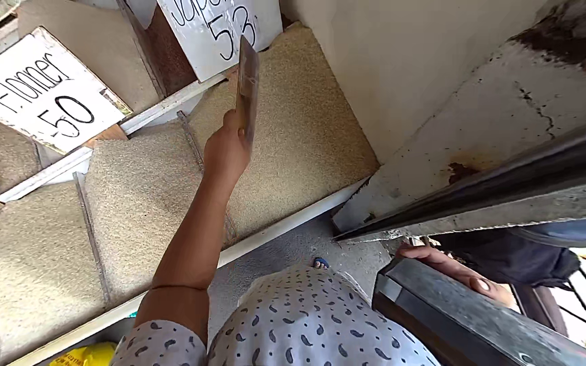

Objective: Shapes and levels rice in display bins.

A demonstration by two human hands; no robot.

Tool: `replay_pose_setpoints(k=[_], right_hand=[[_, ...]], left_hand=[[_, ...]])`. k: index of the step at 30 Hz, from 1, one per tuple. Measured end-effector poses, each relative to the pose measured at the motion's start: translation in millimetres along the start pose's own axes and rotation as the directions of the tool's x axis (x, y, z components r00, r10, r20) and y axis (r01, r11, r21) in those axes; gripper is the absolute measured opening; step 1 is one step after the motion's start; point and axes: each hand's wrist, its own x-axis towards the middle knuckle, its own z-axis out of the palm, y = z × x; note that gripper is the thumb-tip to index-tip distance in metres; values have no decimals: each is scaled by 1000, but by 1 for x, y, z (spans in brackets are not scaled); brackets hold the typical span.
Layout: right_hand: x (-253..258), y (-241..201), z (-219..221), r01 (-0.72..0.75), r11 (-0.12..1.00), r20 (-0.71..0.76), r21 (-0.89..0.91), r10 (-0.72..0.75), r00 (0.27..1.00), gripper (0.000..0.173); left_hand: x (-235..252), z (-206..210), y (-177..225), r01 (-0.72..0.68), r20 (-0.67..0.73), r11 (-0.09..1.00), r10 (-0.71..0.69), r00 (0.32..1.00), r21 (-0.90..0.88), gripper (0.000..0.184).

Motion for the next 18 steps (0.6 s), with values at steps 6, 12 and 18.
replay_pose_setpoints(k=[6, 12, 18], right_hand=[[-7, 14, 13, 92, 995, 3, -31, -92, 996, 70], [-6, 26, 45, 59, 998, -17, 8, -58, 998, 70], [-22, 35, 81, 46, 999, -114, -11, -47, 992, 70]], left_hand=[[-56, 66, -31, -278, 391, 959, 278, 877, -57, 26], [-54, 122, -32, -359, 572, 931, 326, 753, -58, 27], [20, 102, -52, -327, 422, 944, 309, 852, -30, 24]])
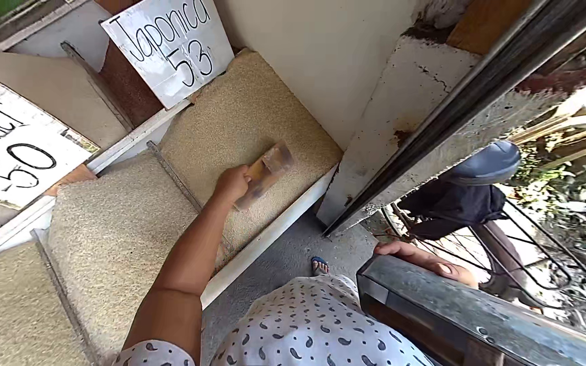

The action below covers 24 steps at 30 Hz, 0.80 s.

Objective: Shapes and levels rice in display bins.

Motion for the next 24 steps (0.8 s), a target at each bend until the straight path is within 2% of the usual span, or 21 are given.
replay_pose_setpoints(k=[3, 6, 8, 10, 12, 14, 18, 24], right_hand=[[-19, 5, 15, 12, 1000, -53, -15, -12, 999, 70], [-41, 8, 27, 42, 997, -139, -60, -50, 989, 70], [-53, 11, 33, 82, 992, -184, -91, -98, 978, 70], [-62, 12, 38, 105, 988, -214, -112, -127, 969, 70], [-69, 13, 44, 128, 988, -233, -89, -145, 962, 69], [-75, 14, 49, 147, 986, -250, -80, -162, 955, 69], [-89, 18, 57, 176, 981, -294, -88, -194, 936, 68], [-99, 22, 58, 200, 974, -332, -108, -225, 916, 67]], left_hand=[[11, -48, -13, 79, -200, 996, -86, 976, -43, 26], [5, -66, 11, 59, -309, 995, -80, 948, -76, 26], [-3, -50, 39, -63, -268, 993, 33, 963, -104, 26], [-4, -20, 66, -164, -147, 981, 148, 978, -103, 27], [3, 12, 86, -227, -46, 971, 224, 974, -78, 28], [13, 35, 99, -265, -5, 963, 265, 964, -49, 29], [27, 46, 121, -237, 70, 970, 232, 970, 62, 32], [33, 52, 136, -215, 69, 971, 209, 976, 104, 29]])
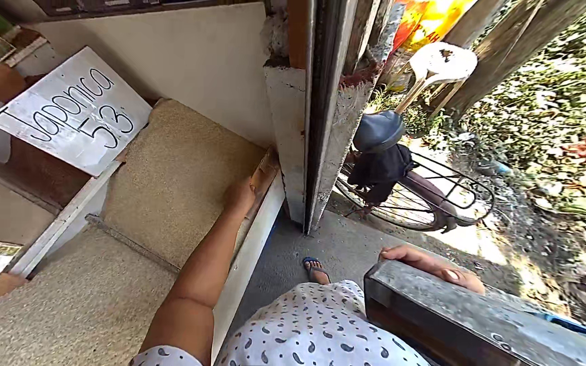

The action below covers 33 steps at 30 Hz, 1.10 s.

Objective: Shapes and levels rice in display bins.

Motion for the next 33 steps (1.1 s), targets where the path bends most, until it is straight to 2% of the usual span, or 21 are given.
replay_pose_setpoints(k=[8, 12, 18, 22, 25, 27, 29, 31, 33], right_hand=[[15, 1, -2, -48, 999, 32, 16, 48, 998, 70], [24, -3, 2, -84, 995, 41, 52, 82, 996, 68], [16, -6, 3, -52, 998, 22, 23, 51, 998, 66], [16, -11, 2, -62, 998, 41, -23, 63, 997, 69], [21, -12, -2, -51, 997, 77, -57, 55, 996, 70], [27, -12, -3, -65, 996, 103, -53, 71, 992, 69], [32, -12, -2, -85, 995, 107, -46, 90, 990, 69], [38, -11, -1, -96, 995, 119, -30, 99, 988, 69], [43, -9, 1, -104, 994, 133, -20, 105, 985, 69]], left_hand=[[10, 4, 24, 46, 69, 995, -52, 996, 83, 35], [28, -13, -17, 133, 0, 991, -133, 991, -11, 28], [41, -91, -103, 260, -140, 963, -268, 953, -71, 33], [31, -151, -146, 346, -285, 933, -360, 888, -101, 37], [4, -176, -143, 333, -426, 926, -377, 822, -176, 35], [-27, -170, -119, 243, -467, 950, -309, 829, -197, 31], [-62, -138, -93, 130, -409, 977, -190, 892, -172, 25], [-88, -86, -78, 74, -274, 985, -115, 955, -155, 22], [-102, -34, -75, 88, -99, 987, -102, 990, -136, 24]])
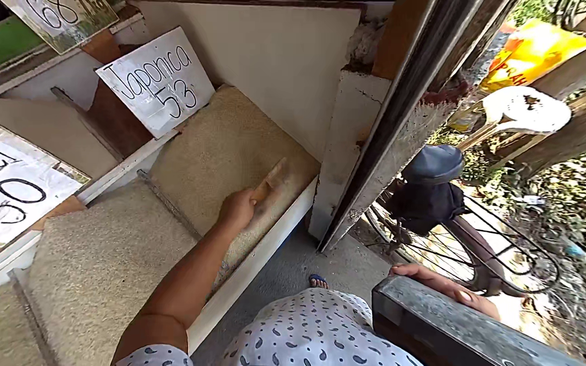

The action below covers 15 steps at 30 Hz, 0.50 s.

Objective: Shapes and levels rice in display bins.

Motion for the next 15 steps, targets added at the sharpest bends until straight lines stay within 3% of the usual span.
replay_pose_setpoints(k=[2, 4, 6, 9, 11, 15], right_hand=[[7, -1, 2, -19, 1000, 6, -20, 19, 1000, 69], [12, -2, 4, -37, 998, 25, -55, 39, 999, 67], [19, -1, 11, -51, 995, -5, -86, 51, 999, 65], [33, 2, 7, -51, 992, 62, -114, 59, 996, 67], [44, 1, 2, -73, 985, 135, -157, 94, 986, 71], [54, -3, -2, -136, 979, 165, -151, 160, 973, 73]], left_hand=[[-8, 30, -4, 13, 164, 1000, -17, 986, 25, 28], [-13, 38, -6, 19, 218, 1000, -23, 976, 21, 31], [-21, 26, -8, 65, 140, 997, -58, 988, -42, 33], [-46, -7, -18, 158, -117, 962, -187, 975, -225, 33], [-67, -26, -33, 252, -219, 914, -329, 918, -317, 39], [-103, -34, -86, 519, -234, 768, -621, 748, -375, 41]])
